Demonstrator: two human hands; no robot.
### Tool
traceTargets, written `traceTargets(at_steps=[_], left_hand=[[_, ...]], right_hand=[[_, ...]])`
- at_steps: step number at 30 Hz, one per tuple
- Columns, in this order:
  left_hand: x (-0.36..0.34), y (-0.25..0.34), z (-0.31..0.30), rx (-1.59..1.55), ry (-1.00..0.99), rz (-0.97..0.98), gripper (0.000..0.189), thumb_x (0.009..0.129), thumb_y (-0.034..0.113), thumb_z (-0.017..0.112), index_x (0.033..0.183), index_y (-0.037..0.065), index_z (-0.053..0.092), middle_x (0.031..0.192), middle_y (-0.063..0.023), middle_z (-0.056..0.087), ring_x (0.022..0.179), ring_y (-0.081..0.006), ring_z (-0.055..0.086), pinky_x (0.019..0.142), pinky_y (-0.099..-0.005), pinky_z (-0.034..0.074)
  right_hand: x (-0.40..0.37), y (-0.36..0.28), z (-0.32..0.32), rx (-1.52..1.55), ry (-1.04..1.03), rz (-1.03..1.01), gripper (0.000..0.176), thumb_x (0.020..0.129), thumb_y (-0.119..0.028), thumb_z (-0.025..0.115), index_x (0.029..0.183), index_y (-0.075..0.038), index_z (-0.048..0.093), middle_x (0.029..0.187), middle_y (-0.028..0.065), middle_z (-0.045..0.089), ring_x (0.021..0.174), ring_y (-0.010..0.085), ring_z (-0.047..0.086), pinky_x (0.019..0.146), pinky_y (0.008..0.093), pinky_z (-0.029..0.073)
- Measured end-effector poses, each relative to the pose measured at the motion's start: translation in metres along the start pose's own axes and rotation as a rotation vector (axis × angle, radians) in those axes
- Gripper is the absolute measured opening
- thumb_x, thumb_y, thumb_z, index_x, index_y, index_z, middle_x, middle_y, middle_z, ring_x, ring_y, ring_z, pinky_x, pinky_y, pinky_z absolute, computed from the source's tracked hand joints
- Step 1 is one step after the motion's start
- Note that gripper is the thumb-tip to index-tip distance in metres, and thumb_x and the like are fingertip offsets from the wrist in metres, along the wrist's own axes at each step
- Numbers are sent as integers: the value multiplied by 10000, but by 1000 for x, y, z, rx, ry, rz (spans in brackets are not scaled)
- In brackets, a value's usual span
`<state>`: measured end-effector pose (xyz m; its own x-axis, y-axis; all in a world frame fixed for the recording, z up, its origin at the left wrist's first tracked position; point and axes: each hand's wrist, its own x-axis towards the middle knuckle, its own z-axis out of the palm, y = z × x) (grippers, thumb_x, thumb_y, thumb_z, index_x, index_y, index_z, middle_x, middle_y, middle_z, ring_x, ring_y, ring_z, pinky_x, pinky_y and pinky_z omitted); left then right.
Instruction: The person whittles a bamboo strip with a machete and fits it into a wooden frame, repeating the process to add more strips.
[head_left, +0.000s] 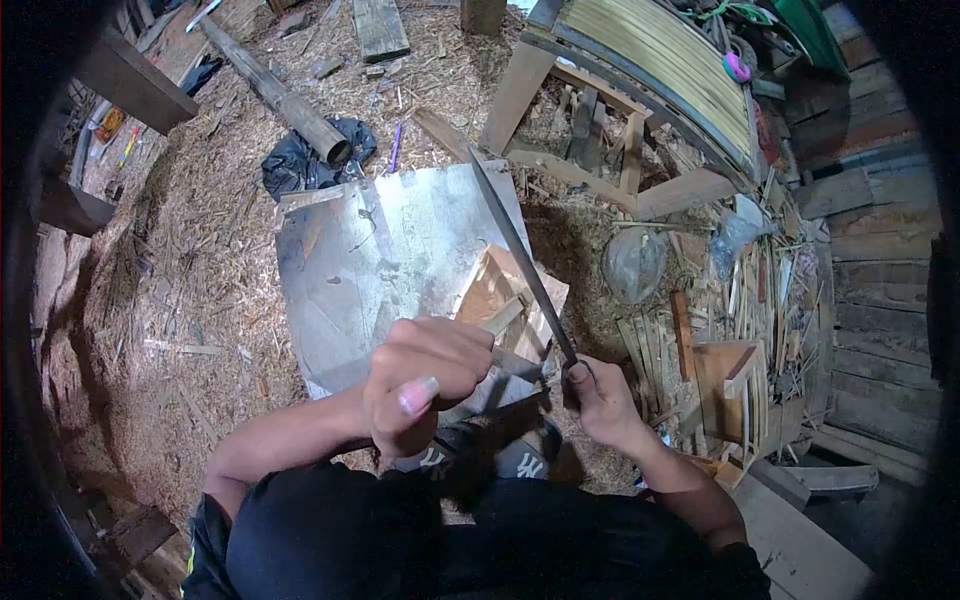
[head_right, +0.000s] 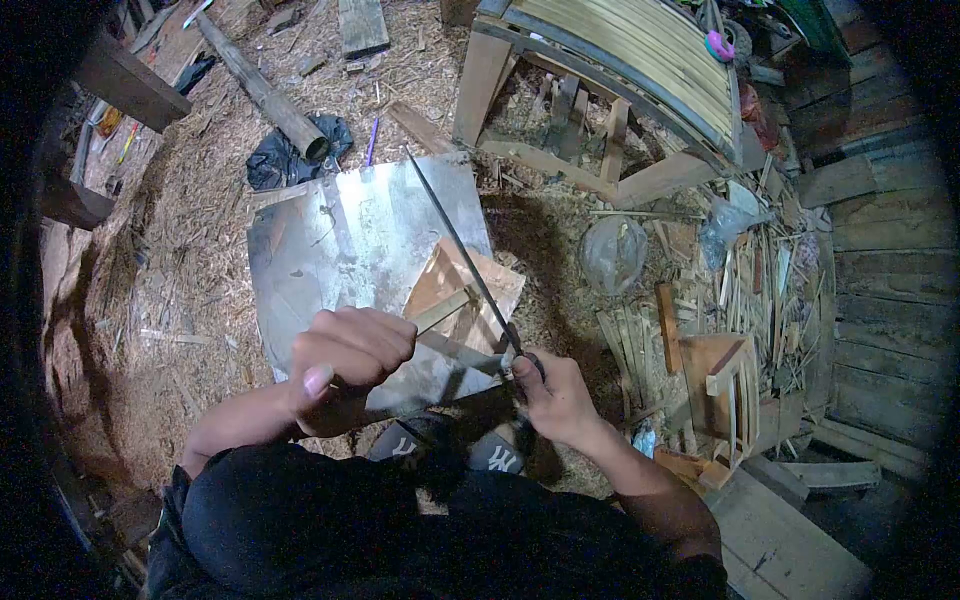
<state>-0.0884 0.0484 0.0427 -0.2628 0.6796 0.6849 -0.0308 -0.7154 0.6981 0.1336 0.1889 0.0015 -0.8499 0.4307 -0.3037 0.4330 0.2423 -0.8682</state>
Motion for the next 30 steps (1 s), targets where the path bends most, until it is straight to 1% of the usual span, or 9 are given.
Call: traceTargets(at_steps=[7, 9, 10, 13, 17, 18, 21, 23, 30], left_hand=[[4, -3, 1, -17, -5, 14, 575, 995, 343, 273, 487, 79, 219, 438, -42, 209, 353, -192, 192, 406, -351, 189], [3, -3, 1, -25, -2, 19, 573, 994, 342, 274, 487, 81, 219, 437, -42, 211, 353, -191, 193, 405, -351, 191], [1, -3, 0, -27, -3, 16, 564, 987, 333, 279, 486, 82, 221, 436, -44, 216, 353, -193, 195, 404, -352, 193], [5, -3, 0, -23, -2, 21, 546, 975, 318, 287, 485, 84, 222, 434, -46, 223, 353, -195, 197, 403, -353, 196], [3, -4, 1, -43, 5, 23, 527, 959, 301, 293, 486, 82, 221, 434, -45, 229, 354, -192, 196, 403, -355, 199], [2, -4, 2, -44, 10, 18, 527, 959, 301, 293, 486, 82, 221, 434, -45, 229, 354, -192, 196, 403, -355, 199], [1, -5, 5, -37, 37, 26, 531, 964, 307, 288, 487, 84, 219, 438, -36, 213, 357, -188, 186, 405, -355, 197], [-2, -5, 2, -25, 48, -9, 535, 968, 311, 288, 488, 84, 215, 442, -34, 198, 359, -187, 176, 408, -356, 194], [0, -6, 1, -37, 30, 12, 536, 969, 304, 297, 489, 83, 210, 442, -35, 186, 358, -183, 171, 407, -353, 184]], right_hand=[[-5, -30, -8, 172, 104, -178, 461, 996, -446, 493, 895, -4, 579, 589, 136, 470, 515, 195, 477, 527, 359, 411], [1, -24, 6, -44, 190, -270, 363, 990, -350, 541, 917, 3, 583, 611, 168, 511, 507, 247, 502, 531, 384, 426], [9, -17, 7, -149, -43, 3, 289, 977, -272, 570, 930, 13, 592, 635, 209, 547, 516, 313, 516, 542, 404, 439], [7, -21, 1, -176, -38, 48, 311, 990, -286, 547, 939, 17, 598, 643, 235, 556, 533, 354, 510, 554, 412, 445], [4, -45, -6, -55, 116, -157, 370, 983, -338, 553, 889, 19, 575, 576, 152, 526, 494, 232, 500, 515, 368, 427], [-2, -54, -14, -163, 151, -358, 292, 982, -180, 474, 1054, 86, 569, 627, 148, 527, 557, 197, 547, 533, 311, 421], [-2, -15, 1, -30, 173, -412, 280, 968, -145, 476, 1099, 91, 548, 615, 160, 518, 539, 191, 516, 519, 325, 412], [8, -26, 10, -205, -12, 127, 277, 997, -200, 505, 924, 61, 561, 564, 125, 469, 520, 152, 431, 501, 322, 375], [-6, -42, -7, 91, 85, -107, 333, 971, -287, 578, 839, 18, 581, 600, 156, 559, 504, 234, 567, 502, 370, 418]])
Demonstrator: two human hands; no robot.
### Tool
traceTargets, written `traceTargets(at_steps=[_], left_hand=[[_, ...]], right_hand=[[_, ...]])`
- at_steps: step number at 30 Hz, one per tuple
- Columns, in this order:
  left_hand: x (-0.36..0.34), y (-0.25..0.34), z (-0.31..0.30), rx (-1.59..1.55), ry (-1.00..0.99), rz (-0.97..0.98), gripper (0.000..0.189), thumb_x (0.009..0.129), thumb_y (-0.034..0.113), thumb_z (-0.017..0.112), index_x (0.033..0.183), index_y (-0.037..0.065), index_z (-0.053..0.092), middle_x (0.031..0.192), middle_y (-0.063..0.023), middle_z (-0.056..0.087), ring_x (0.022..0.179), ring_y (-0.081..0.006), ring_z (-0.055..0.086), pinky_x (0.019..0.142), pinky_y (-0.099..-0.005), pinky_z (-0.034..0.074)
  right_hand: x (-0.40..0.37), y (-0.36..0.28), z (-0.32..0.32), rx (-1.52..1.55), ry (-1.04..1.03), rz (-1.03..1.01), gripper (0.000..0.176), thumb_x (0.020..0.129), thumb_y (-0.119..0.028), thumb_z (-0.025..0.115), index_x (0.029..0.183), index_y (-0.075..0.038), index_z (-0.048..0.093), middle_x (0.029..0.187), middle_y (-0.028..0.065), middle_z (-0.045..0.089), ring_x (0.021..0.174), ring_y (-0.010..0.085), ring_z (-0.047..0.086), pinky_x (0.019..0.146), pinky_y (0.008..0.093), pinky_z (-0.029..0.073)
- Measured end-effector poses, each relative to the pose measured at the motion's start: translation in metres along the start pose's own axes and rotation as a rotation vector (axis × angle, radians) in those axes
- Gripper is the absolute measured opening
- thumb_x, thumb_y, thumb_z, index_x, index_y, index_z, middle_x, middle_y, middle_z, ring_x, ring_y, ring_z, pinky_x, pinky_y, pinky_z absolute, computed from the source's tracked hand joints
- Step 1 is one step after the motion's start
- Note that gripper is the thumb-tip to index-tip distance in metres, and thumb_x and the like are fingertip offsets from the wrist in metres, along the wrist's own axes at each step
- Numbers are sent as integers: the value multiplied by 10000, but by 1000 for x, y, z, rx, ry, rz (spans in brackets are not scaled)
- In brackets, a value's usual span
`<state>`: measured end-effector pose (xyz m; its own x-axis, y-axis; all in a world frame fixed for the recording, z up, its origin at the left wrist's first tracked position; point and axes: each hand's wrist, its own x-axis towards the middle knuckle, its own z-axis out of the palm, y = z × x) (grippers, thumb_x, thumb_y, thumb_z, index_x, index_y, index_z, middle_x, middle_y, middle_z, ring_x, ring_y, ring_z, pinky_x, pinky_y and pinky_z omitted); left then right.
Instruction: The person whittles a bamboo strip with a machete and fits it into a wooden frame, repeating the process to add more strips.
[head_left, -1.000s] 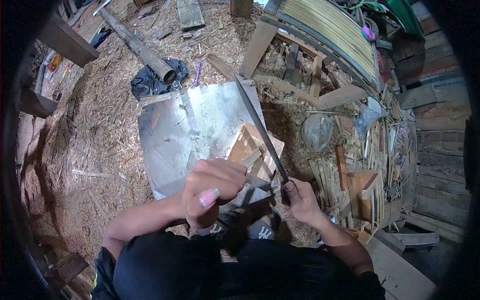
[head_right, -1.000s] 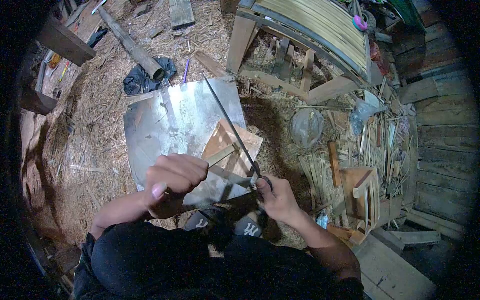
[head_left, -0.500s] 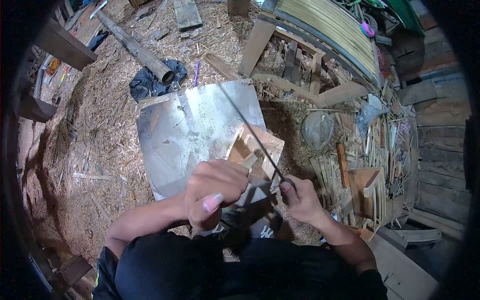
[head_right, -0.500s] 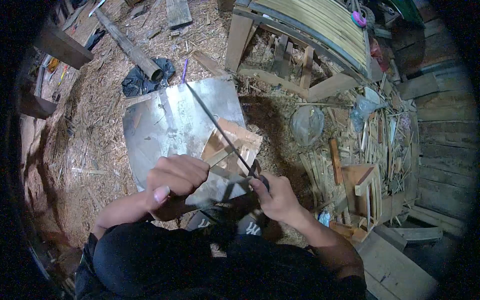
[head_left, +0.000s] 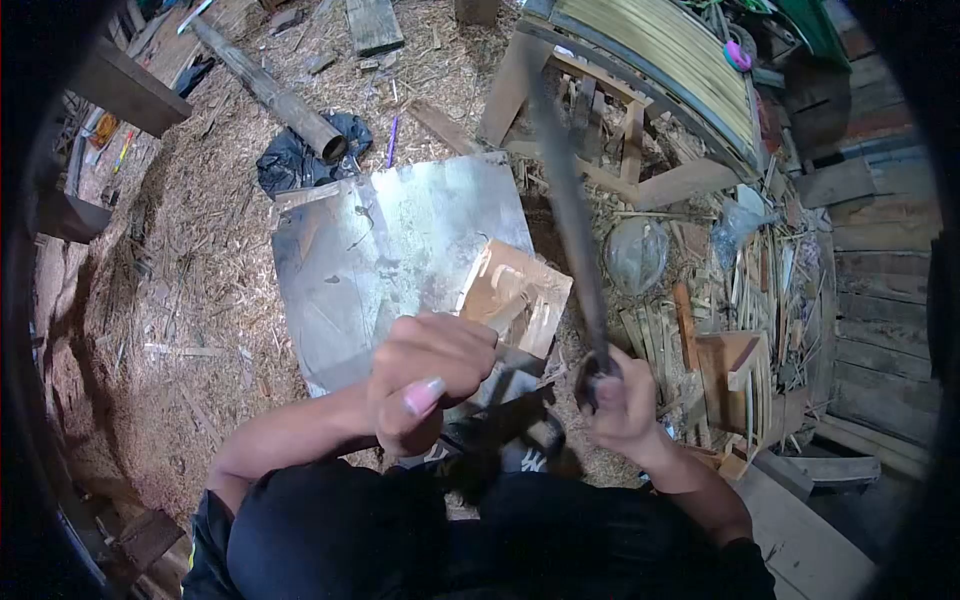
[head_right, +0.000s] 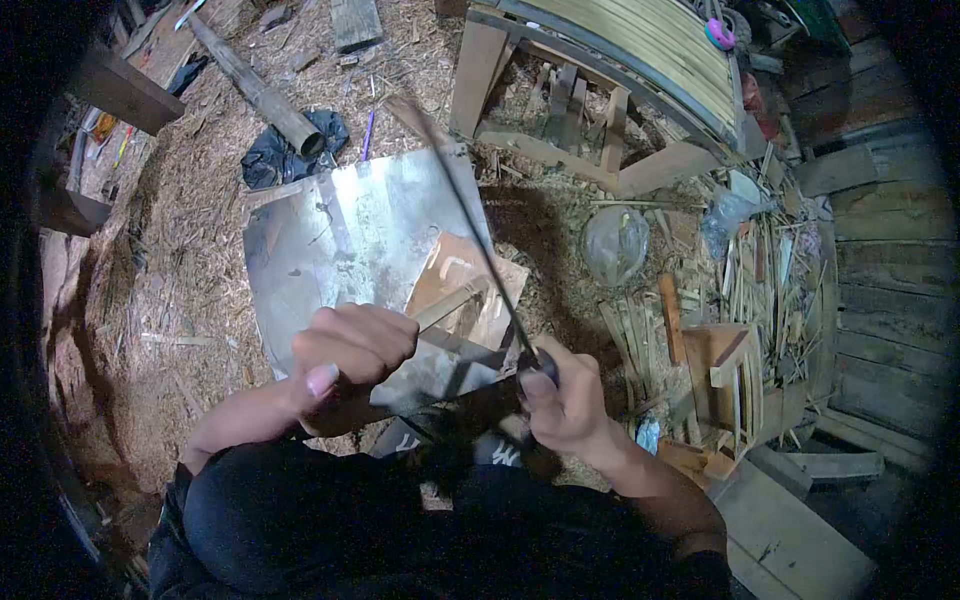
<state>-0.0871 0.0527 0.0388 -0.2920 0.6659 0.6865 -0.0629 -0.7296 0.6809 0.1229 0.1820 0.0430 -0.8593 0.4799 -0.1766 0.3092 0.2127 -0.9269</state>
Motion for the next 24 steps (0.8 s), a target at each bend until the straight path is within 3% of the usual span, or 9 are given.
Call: traceTargets(at_steps=[3, 5, 9, 13, 14, 15, 17, 18, 24], left_hand=[[2, 0, 4, 5, 35, 3, 539, 966, 299, 296, 482, 79, 213, 437, -36, 186, 353, -184, 168, 403, -350, 185], [-2, -1, 3, 15, 38, 12, 544, 960, 303, 297, 474, 74, 213, 429, -41, 191, 347, -187, 167, 398, -349, 189], [0, 0, 5, 25, 59, -21, 544, 954, 306, 301, 470, 73, 214, 424, -47, 201, 347, -187, 166, 397, -347, 195], [2, 2, 3, 15, 50, -31, 551, 952, 322, 305, 470, 69, 221, 425, -49, 202, 348, -190, 166, 399, -353, 185], [3, 2, 3, 25, 29, -38, 552, 952, 326, 305, 471, 68, 222, 426, -47, 201, 349, -191, 165, 400, -355, 181], [1, 1, 4, 21, 25, -41, 552, 952, 326, 305, 471, 68, 222, 426, -47, 201, 349, -191, 165, 400, -355, 181], [-3, -2, 4, 25, 51, -29, 559, 954, 335, 306, 472, 70, 214, 426, -45, 192, 347, -192, 163, 400, -354, 171], [-1, -1, 4, 26, 49, -23, 559, 954, 335, 306, 472, 70, 214, 426, -45, 192, 347, -192, 163, 400, -354, 171], [0, 3, 3, 25, 37, -55, 562, 959, 346, 309, 479, 69, 213, 433, -45, 201, 354, -195, 178, 405, -356, 184]], right_hand=[[-4, 33, 12, 60, 4, -60, 485, 1007, -417, 481, 816, 19, 573, 577, 128, 552, 501, 209, 557, 510, 353, 428], [7, 48, 19, -293, 12, 142, 535, 1018, -455, 442, 782, 9, 565, 585, 74, 546, 524, 136, 526, 527, 326, 431], [4, 8, -2, 77, -23, 393, 570, 1021, -496, 408, 776, -2, 555, 583, 40, 526, 570, 92, 514, 534, 277, 417], [-7, 5, -3, 192, 90, 20, 589, 992, -567, 411, 844, -17, 560, 569, 5, 502, 564, 46, 503, 512, 224, 396], [-7, 15, -1, 297, 19, -51, 583, 987, -547, 449, 837, 1, 575, 575, 86, 547, 534, 165, 562, 524, 287, 433], [-5, 23, 6, 299, 25, -49, 583, 987, -547, 449, 837, 1, 575, 575, 86, 547, 534, 165, 562, 524, 287, 433], [4, 31, 22, -305, -5, 181, 528, 988, -473, 495, 835, 23, 585, 628, 205, 569, 559, 358, 564, 558, 376, 460], [4, 31, 22, -199, -7, 198, 476, 983, -415, 520, 845, 35, 591, 688, 265, 556, 625, 472, 517, 595, 434, 463], [-1, -11, -1, -105, 0, 84, 524, 1004, -441, 460, 834, 36, 596, 608, 220, 525, 560, 422, 525, 566, 412, 454]])
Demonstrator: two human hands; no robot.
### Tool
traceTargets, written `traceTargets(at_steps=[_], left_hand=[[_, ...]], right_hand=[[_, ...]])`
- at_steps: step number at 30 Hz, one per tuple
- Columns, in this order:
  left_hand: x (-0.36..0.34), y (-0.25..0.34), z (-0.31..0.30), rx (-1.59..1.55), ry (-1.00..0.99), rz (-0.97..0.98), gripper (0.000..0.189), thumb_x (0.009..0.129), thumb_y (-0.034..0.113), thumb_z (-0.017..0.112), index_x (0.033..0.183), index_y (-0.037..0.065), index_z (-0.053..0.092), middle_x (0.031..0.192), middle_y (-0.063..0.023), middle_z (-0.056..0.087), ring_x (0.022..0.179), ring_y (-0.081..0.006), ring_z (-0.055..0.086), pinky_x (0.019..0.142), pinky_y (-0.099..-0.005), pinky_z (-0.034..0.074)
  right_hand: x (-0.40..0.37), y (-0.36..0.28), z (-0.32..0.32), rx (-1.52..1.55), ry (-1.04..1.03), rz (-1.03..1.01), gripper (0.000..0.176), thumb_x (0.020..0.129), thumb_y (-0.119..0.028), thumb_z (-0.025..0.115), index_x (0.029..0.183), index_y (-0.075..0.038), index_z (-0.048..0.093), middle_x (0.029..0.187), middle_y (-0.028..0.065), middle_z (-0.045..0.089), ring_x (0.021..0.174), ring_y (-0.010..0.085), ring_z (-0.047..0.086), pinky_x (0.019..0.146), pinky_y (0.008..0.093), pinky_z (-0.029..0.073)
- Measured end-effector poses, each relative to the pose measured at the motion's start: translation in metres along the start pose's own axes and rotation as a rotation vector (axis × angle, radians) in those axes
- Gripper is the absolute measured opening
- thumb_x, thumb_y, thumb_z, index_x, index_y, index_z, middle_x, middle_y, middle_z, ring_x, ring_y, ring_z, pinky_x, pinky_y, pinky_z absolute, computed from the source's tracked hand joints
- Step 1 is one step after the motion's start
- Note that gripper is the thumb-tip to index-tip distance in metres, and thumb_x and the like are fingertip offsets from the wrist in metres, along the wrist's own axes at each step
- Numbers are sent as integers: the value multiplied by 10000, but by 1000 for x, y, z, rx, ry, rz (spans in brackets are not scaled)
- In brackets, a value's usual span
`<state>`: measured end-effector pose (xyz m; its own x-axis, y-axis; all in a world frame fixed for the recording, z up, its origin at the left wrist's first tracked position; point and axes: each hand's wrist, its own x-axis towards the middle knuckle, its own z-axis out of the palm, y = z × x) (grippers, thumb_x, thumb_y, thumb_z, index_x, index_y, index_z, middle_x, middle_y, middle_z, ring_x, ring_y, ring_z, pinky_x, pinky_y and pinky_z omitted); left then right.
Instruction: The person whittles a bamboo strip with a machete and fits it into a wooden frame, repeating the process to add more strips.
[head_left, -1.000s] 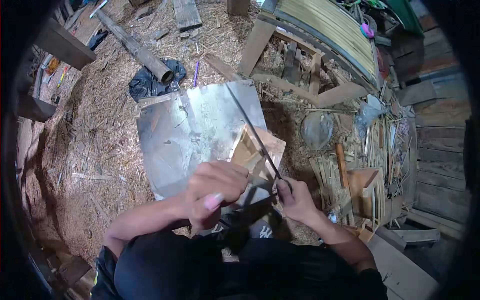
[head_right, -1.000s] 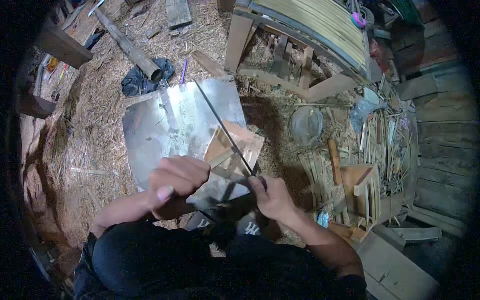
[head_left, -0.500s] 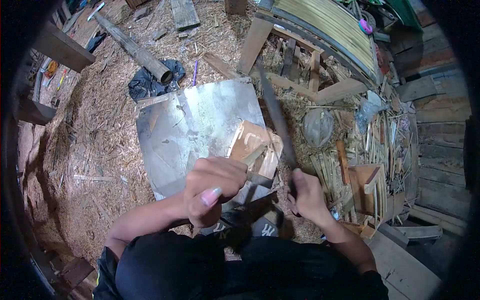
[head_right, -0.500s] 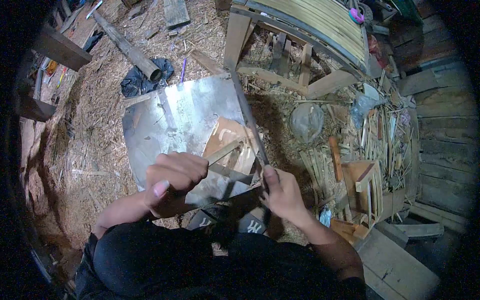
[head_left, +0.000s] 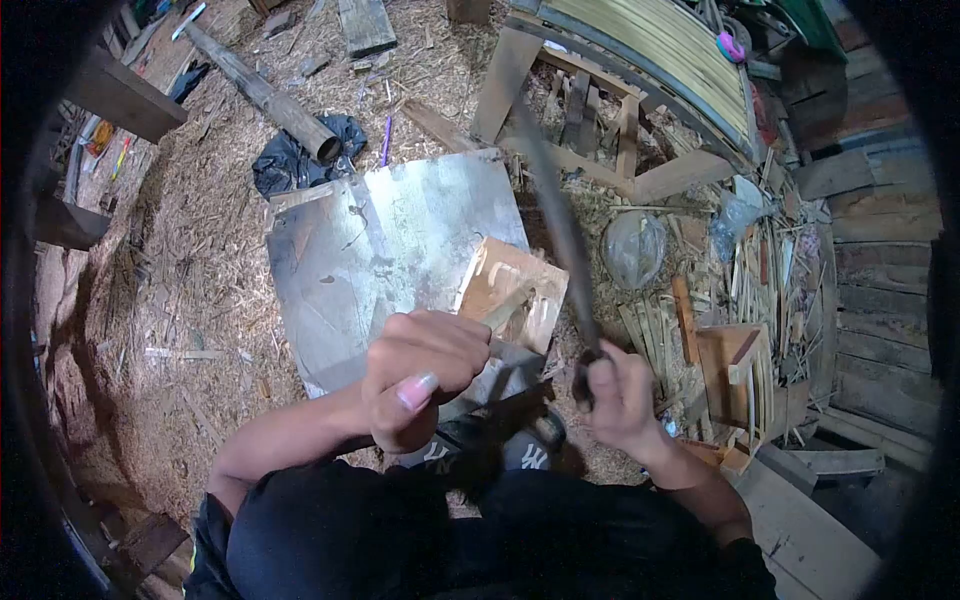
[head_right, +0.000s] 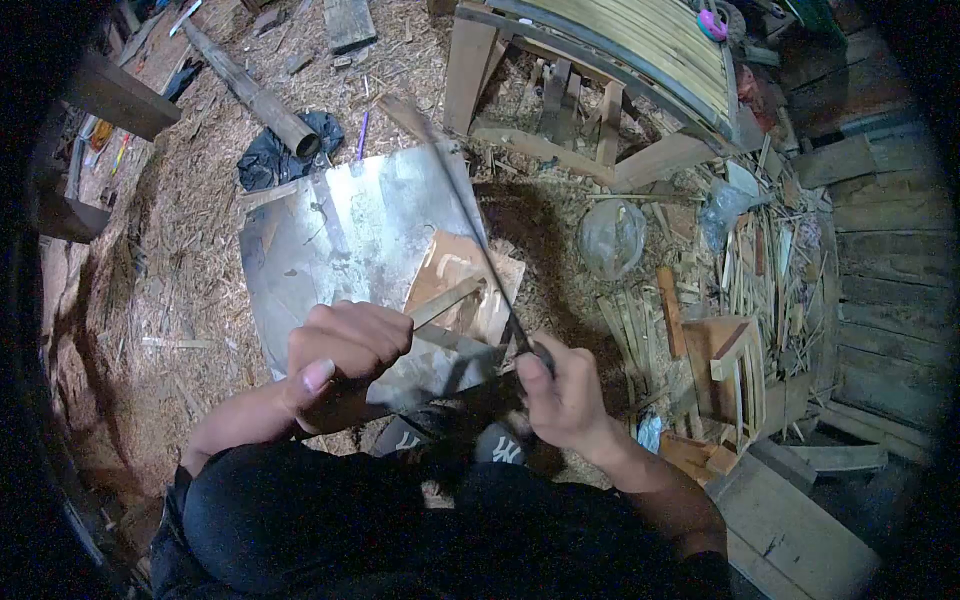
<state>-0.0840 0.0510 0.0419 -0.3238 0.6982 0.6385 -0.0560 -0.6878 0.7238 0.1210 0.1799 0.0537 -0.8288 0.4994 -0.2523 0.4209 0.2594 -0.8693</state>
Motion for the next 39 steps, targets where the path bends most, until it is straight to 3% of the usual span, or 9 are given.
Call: traceTargets(at_steps=[3, 5, 9, 13, 17, 22, 27, 29, 39], left_hand=[[-2, -2, 1, -5, -17, -1, 558, 955, 340, 303, 475, 69, 216, 433, -44, 200, 355, -195, 175, 406, -357, 192], [-5, -4, 0, 20, 11, -21, 561, 954, 336, 305, 467, 72, 217, 430, -44, 196, 351, -195, 166, 403, -353, 195], [-1, -3, 2, -14, -43, -3, 567, 960, 339, 313, 466, 72, 229, 431, -43, 203, 355, -194, 173, 406, -352, 198], [1, -1, 0, -12, -17, -8, 558, 960, 327, 308, 473, 65, 233, 433, -46, 212, 358, -195, 178, 409, -354, 199], [-1, -5, 4, 24, 35, 16, 551, 954, 315, 296, 470, 64, 222, 425, -49, 200, 351, -197, 166, 401, -355, 195], [1, -4, 2, -8, -22, -2, 550, 957, 315, 291, 469, 69, 223, 423, -49, 193, 353, -197, 164, 398, -358, 188], [-1, -5, 4, -9, 5, 17, 533, 947, 304, 291, 471, 74, 222, 426, -45, 189, 357, -193, 161, 398, -359, 190], [-1, -5, 2, 28, 21, -3, 532, 943, 308, 296, 469, 78, 218, 426, -43, 184, 357, -189, 160, 398, -357, 194], [-1, -4, 5, -14, 11, -3, 538, 957, 314, 298, 479, 77, 228, 430, -42, 191, 362, -188, 167, 405, -361, 197]], right_hand=[[-4, 18, 9, 155, 21, -51, 585, 1010, -483, 416, 809, 41, 584, 587, 202, 532, 503, 353, 534, 547, 408, 447], [6, 41, 28, -279, 15, 59, 612, 1013, -502, 393, 814, 45, 584, 594, 190, 550, 489, 309, 540, 539, 401, 446], [1, 31, 16, -76, -23, 151, 578, 1018, -464, 402, 771, 33, 562, 583, 195, 531, 521, 332, 570, 544, 405, 450], [-8, 4, 4, 139, 106, -48, 576, 1021, -477, 379, 781, 14, 559, 526, 134, 511, 454, 283, 550, 523, 373, 463], [1, 45, 32, -213, 58, 46, 552, 1016, -451, 417, 786, 33, 548, 592, 192, 529, 555, 392, 545, 570, 395, 463], [-4, 28, 11, -102, -26, 151, 533, 1008, -443, 433, 815, 34, 566, 589, 198, 532, 536, 377, 532, 548, 404, 447], [-16, 54, 20, 219, 165, -70, 498, 978, -424, 463, 805, 33, 565, 580, 192, 540, 496, 330, 549, 501, 375, 433], [-2, 53, 32, -239, 49, 87, 458, 990, -378, 470, 814, 32, 574, 609, 205, 544, 559, 354, 596, 547, 414, 446], [-12, 38, 15, 276, 59, -91, 551, 1015, -443, 417, 754, 24, 551, 590, 207, 510, 576, 400, 572, 563, 425, 445]])
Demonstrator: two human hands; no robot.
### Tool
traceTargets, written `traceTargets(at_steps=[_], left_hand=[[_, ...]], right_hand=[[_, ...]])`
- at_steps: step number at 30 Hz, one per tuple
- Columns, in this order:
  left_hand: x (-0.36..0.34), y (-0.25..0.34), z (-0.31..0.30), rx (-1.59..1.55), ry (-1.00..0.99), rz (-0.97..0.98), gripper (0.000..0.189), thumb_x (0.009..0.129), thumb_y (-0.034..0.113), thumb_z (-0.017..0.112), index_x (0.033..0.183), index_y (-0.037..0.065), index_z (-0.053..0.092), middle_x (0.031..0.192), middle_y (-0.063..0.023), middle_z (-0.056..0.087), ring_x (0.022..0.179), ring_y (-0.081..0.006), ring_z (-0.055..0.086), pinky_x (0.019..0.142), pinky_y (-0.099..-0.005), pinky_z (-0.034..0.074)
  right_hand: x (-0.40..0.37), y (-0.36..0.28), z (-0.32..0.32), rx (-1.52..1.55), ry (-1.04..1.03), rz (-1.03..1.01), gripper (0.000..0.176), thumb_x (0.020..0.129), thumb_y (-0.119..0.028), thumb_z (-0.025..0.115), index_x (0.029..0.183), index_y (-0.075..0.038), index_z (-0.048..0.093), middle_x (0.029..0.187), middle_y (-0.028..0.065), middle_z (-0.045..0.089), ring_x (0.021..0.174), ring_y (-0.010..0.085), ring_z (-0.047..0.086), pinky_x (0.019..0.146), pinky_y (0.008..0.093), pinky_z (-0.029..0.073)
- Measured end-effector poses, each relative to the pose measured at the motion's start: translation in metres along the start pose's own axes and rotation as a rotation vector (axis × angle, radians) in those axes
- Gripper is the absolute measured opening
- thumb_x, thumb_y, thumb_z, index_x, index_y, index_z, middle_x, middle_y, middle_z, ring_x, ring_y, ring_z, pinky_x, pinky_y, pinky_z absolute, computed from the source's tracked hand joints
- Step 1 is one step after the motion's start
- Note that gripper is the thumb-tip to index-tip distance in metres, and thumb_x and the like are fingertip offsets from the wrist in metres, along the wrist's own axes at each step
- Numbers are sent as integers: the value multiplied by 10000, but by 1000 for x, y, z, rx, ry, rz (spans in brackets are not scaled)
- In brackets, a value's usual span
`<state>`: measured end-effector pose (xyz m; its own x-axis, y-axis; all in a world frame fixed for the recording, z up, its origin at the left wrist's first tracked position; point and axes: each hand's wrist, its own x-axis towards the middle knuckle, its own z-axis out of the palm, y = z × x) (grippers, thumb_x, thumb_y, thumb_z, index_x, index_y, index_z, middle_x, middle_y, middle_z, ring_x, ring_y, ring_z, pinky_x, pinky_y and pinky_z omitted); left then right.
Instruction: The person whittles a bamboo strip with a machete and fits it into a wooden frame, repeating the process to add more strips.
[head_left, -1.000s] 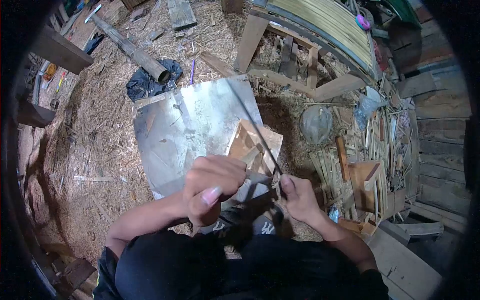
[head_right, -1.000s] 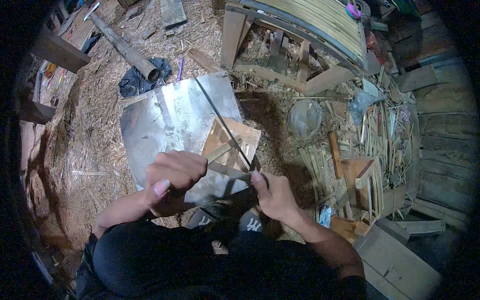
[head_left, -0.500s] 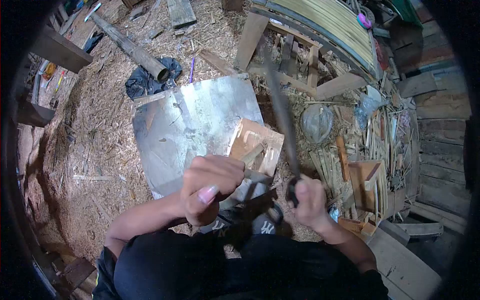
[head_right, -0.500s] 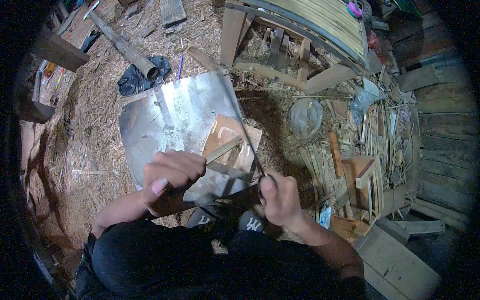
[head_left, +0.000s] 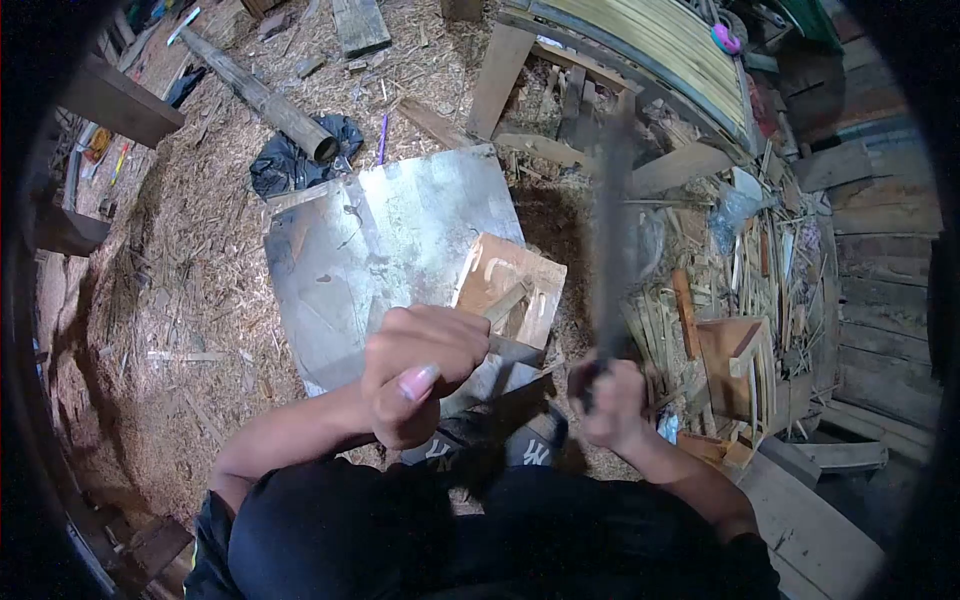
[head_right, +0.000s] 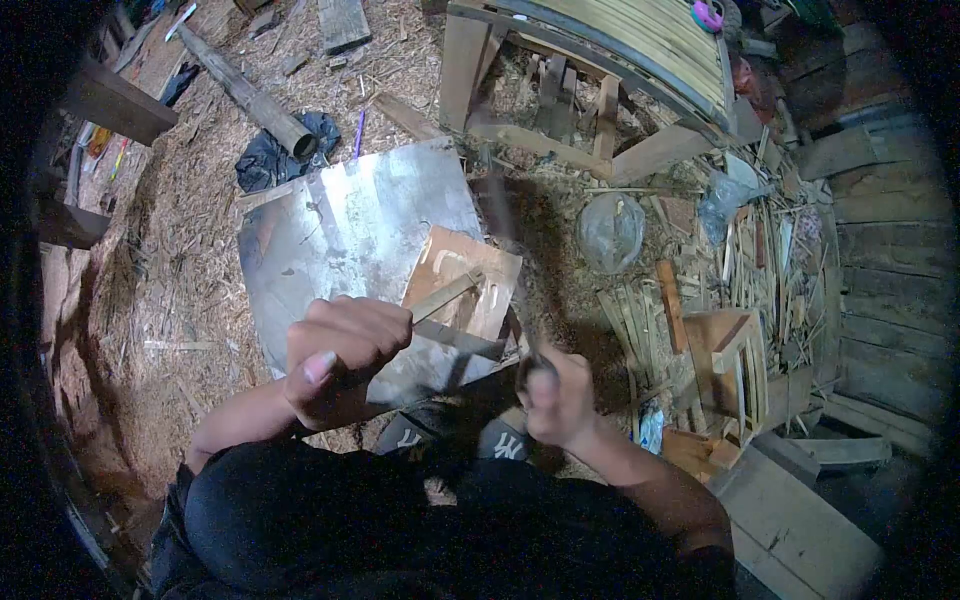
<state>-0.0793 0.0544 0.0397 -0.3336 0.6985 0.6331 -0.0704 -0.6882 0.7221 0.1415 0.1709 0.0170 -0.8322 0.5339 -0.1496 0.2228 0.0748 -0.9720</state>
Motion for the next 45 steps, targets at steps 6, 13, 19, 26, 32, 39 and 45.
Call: traceTargets(at_steps=[6, 13, 19, 26, 32, 39, 45], left_hand=[[0, 2, 3, 28, 31, -31, 540, 943, 333, 317, 473, 81, 235, 425, -47, 204, 357, -197, 175, 406, -363, 195], [-1, 1, -1, 14, 27, -36, 542, 934, 346, 323, 475, 75, 225, 428, -53, 203, 351, -203, 184, 404, -357, 205], [-2, 1, -1, 20, 47, -48, 541, 931, 345, 328, 475, 76, 218, 423, -51, 196, 349, -206, 186, 403, -356, 203], [0, 2, -3, 22, 20, -52, 535, 924, 346, 331, 477, 76, 219, 425, -49, 193, 352, -205, 185, 409, -353, 200], [-1, 3, -3, 2, 40, -77, 540, 925, 349, 334, 475, 73, 222, 429, -55, 199, 360, -206, 194, 411, -356, 204], [-5, 1, -5, 4, 29, -66, 541, 923, 351, 337, 472, 73, 225, 425, -57, 201, 355, -207, 187, 412, -362, 210], [0, 3, -4, 6, 21, -74, 540, 923, 347, 332, 471, 75, 219, 426, -58, 196, 353, -211, 178, 411, -360, 204]], right_hand=[[8, -3, 1, -416, -50, 238, 544, 1005, -442, 437, 772, 32, 566, 650, 262, 543, 663, 489, 533, 607, 469, 451], [6, 13, 12, -470, -29, 230, 556, 1027, -420, 386, 716, 10, 551, 580, 149, 477, 572, 209, 522, 570, 391, 433], [0, -20, -13, -345, 15, 154, 542, 1026, -410, 389, 700, 1, 523, 561, 96, 516, 498, 238, 513, 525, 370, 408], [-1, 22, 4, -390, -47, 198, 568, 1036, -438, 352, 685, -9, 475, 557, 44, 479, 507, 151, 457, 522, 322, 382], [-4, -16, -5, -16, 31, 13, 614, 1016, -502, 373, 681, -9, 519, 524, 52, 501, 484, 177, 559, 480, 303, 399], [-1, 4, 0, -318, 32, 315, 591, 1012, -490, 372, 696, 0, 471, 542, 160, 438, 509, 273, 491, 491, 397, 360], [-20, 22, -1, 90, 40, 0, 511, 1010, -459, 404, 809, 2, 496, 510, 93, 419, 504, 207, 503, 493, 396, 373]])
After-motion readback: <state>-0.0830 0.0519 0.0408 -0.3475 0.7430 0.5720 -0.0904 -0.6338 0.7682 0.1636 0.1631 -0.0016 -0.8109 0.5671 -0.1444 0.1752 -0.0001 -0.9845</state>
